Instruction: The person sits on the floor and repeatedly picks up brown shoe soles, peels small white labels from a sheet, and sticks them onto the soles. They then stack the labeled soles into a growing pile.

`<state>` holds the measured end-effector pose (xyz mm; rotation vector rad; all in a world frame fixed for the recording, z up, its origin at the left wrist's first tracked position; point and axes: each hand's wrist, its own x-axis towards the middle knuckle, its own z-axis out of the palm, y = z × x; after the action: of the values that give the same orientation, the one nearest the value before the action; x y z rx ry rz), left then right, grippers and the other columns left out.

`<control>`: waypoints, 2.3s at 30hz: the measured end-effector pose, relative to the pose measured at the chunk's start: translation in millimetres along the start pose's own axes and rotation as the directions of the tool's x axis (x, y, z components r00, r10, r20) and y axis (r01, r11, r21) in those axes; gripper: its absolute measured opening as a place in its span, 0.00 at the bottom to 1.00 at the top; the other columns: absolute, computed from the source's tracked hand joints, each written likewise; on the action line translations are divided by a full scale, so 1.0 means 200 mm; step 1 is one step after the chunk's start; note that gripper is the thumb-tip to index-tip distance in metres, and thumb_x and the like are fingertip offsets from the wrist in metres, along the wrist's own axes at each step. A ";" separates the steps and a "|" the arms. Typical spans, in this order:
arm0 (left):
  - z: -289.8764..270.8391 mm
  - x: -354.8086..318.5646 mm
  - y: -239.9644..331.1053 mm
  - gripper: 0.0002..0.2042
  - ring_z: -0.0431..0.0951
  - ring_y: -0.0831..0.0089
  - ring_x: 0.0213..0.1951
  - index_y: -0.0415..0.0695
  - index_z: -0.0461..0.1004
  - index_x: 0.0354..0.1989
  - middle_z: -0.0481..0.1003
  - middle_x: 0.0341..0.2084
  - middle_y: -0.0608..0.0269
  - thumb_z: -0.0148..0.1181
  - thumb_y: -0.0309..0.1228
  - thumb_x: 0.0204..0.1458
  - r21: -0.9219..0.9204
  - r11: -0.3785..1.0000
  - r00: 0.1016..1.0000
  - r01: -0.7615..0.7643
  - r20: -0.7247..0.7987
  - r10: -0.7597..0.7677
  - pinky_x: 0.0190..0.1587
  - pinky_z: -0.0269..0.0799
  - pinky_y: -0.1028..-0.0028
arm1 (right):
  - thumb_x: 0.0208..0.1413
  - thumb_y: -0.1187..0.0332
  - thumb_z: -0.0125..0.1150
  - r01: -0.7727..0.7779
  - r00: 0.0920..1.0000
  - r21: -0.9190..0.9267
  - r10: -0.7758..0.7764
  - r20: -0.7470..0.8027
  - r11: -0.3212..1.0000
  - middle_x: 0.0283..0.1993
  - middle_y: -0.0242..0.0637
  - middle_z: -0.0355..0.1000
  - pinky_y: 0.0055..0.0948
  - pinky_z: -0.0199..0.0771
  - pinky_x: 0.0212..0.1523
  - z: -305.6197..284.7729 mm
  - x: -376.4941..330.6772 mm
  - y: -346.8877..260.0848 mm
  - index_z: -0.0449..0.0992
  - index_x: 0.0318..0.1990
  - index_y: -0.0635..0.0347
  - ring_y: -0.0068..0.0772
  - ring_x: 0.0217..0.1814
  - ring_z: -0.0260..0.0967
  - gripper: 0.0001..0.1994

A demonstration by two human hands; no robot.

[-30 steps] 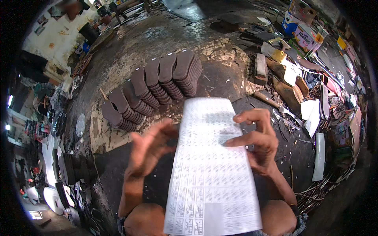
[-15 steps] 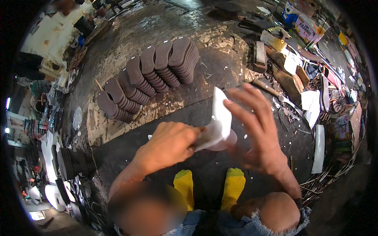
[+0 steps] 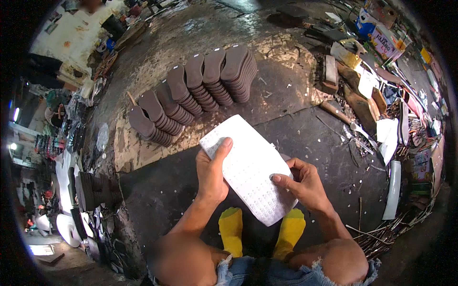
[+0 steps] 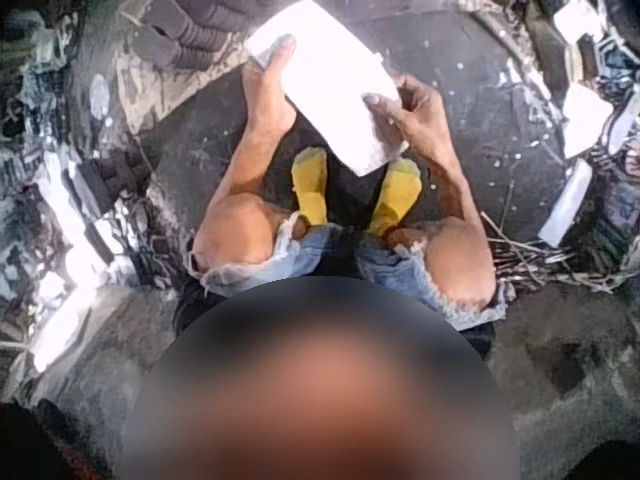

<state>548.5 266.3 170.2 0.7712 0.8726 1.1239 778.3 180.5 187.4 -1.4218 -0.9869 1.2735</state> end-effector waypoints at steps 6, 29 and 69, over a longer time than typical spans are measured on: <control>0.12 -0.02 0.01 0.13 0.84 0.75 0.47 0.36 0.80 0.57 0.84 0.49 0.60 0.68 0.29 0.68 0.188 0.976 0.992 -0.107 -0.039 0.117 0.51 0.81 0.70 | 0.58 0.73 0.76 0.403 0.861 -0.492 -0.501 -0.081 0.772 0.41 0.41 0.80 0.42 0.79 0.47 0.04 0.04 -0.11 0.84 0.52 0.59 0.45 0.44 0.78 0.15; 0.17 -0.10 -0.07 0.08 0.76 0.85 0.38 0.37 0.82 0.47 0.82 0.38 0.69 0.72 0.28 0.67 0.424 0.827 0.928 -0.369 0.109 0.357 0.42 0.74 0.77 | 0.51 0.76 0.80 0.462 0.783 -0.657 -0.622 -0.014 0.596 0.37 0.34 0.84 0.34 0.79 0.37 0.12 0.08 -0.07 0.89 0.44 0.56 0.34 0.36 0.77 0.12; 0.15 -0.11 -0.10 0.10 0.85 0.80 0.39 0.35 0.87 0.46 0.89 0.37 0.64 0.73 0.30 0.67 0.430 0.872 0.971 -0.232 0.045 0.236 0.41 0.83 0.74 | 0.51 0.82 0.78 0.531 0.719 -0.614 -0.693 -0.039 0.585 0.57 0.41 0.80 0.38 0.87 0.49 0.20 0.05 0.05 0.67 0.77 0.52 0.37 0.51 0.85 0.44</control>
<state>580.5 236.8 170.6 1.2699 1.0758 1.1579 739.1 194.0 175.2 -1.4201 -1.5701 0.2267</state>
